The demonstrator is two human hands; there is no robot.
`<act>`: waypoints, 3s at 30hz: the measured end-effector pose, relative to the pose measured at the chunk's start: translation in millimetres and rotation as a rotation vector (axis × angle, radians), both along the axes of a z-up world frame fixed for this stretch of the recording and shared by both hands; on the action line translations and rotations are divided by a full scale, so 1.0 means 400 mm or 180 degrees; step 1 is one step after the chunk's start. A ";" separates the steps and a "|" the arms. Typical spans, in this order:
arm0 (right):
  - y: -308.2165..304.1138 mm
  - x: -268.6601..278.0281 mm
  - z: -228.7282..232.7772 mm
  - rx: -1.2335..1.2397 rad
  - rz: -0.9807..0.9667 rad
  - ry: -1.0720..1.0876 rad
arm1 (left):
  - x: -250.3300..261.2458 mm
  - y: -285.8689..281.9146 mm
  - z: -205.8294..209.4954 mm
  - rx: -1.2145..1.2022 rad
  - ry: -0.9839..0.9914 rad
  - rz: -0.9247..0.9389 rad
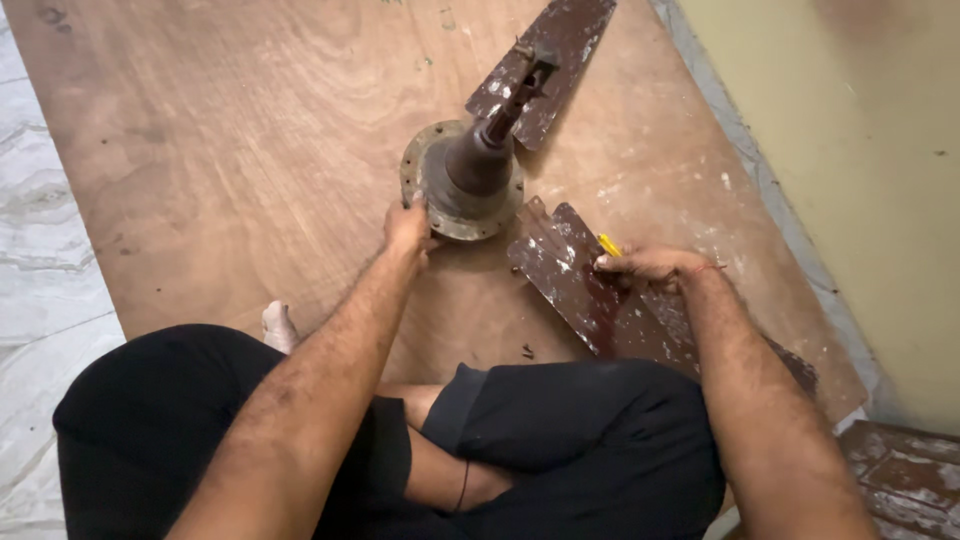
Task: The person sits on the floor and attaches three fan blades to a ceiling fan motor housing using a yellow screwdriver. They align each blade, insert screws, and tighten them one at a time until all blades are secured.
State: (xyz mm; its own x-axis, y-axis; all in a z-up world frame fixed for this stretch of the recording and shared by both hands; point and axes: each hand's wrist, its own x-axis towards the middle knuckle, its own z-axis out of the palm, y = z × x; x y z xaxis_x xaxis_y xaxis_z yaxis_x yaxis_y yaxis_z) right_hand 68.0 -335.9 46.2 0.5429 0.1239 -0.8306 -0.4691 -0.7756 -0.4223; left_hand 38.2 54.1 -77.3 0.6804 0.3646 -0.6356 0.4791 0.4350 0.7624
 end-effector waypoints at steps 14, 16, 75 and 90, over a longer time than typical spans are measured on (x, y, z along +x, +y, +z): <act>-0.004 0.028 -0.044 0.0290 -0.0376 0.0296 | -0.042 -0.084 -0.002 -0.0377 -0.0472 0.0755; -0.010 0.030 -0.042 0.0379 -0.0363 0.0271 | -0.046 -0.088 -0.007 -0.0468 -0.0522 0.0758; 0.066 0.029 -0.085 -0.0186 0.0485 0.0396 | -0.095 -0.290 -0.014 -0.1009 0.0244 -0.1065; 0.066 0.035 -0.069 -0.0220 0.0527 -0.0183 | -0.114 -0.339 -0.011 -0.0061 -0.0763 -0.0697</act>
